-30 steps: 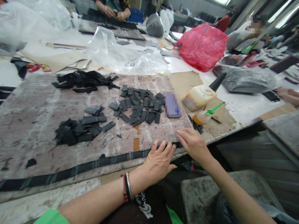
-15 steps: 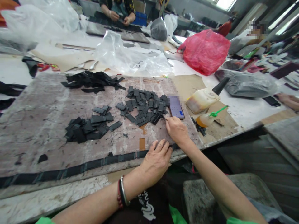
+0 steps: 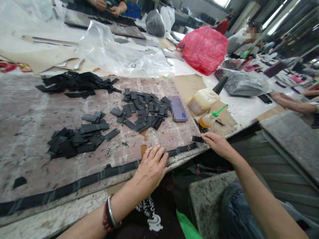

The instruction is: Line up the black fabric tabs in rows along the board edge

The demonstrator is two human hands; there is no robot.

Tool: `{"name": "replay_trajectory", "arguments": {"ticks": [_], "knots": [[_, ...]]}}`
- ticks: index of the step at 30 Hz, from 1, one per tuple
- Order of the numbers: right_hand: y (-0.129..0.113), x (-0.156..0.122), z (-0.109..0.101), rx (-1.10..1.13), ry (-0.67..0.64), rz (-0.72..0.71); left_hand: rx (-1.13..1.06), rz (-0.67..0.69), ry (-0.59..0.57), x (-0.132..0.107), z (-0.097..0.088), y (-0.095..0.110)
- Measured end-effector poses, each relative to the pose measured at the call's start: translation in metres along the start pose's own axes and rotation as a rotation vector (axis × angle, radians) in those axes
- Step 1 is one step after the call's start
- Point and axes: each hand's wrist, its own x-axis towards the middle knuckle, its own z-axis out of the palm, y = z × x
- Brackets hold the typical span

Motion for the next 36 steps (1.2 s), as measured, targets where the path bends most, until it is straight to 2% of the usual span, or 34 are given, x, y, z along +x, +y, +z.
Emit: {"name": "replay_trajectory", "arguments": {"ticks": [3, 7, 10, 14, 19, 24, 30, 33, 36], "knots": [[-0.010, 0.005, 0.003, 0.012, 0.006, -0.029, 0.007, -0.001, 0.007, -0.005, -0.002, 0.000], [-0.038, 0.022, 0.015, 0.051, 0.009, -0.162, 0.019, -0.019, 0.038, -0.018, -0.012, -0.002], [-0.067, 0.041, 0.035, 0.102, -0.006, -0.283, 0.028, -0.064, 0.117, -0.035, -0.024, -0.007], [-0.115, 0.068, 0.069, 0.219, -0.066, -0.439, 0.066, -0.170, 0.283, -0.067, -0.044, -0.020], [-0.192, 0.090, 0.104, 0.315, -0.188, -0.493, 0.174, -0.364, 0.527, -0.120, -0.064, -0.038], [-0.282, 0.093, 0.136, 0.378, -0.307, -0.547, 0.360, -0.602, 0.683, -0.183, -0.082, -0.064], [-0.394, 0.086, 0.179, 0.422, -0.446, -0.668, 0.619, -0.804, 0.729, -0.256, -0.104, -0.105], [-0.442, 0.082, 0.200, 0.373, -0.496, -0.652, 0.668, -0.835, 0.727, -0.276, -0.111, -0.119], [-0.477, 0.077, 0.219, 0.325, -0.500, -0.643, 0.671, -0.854, 0.745, -0.285, -0.113, -0.127]]}}
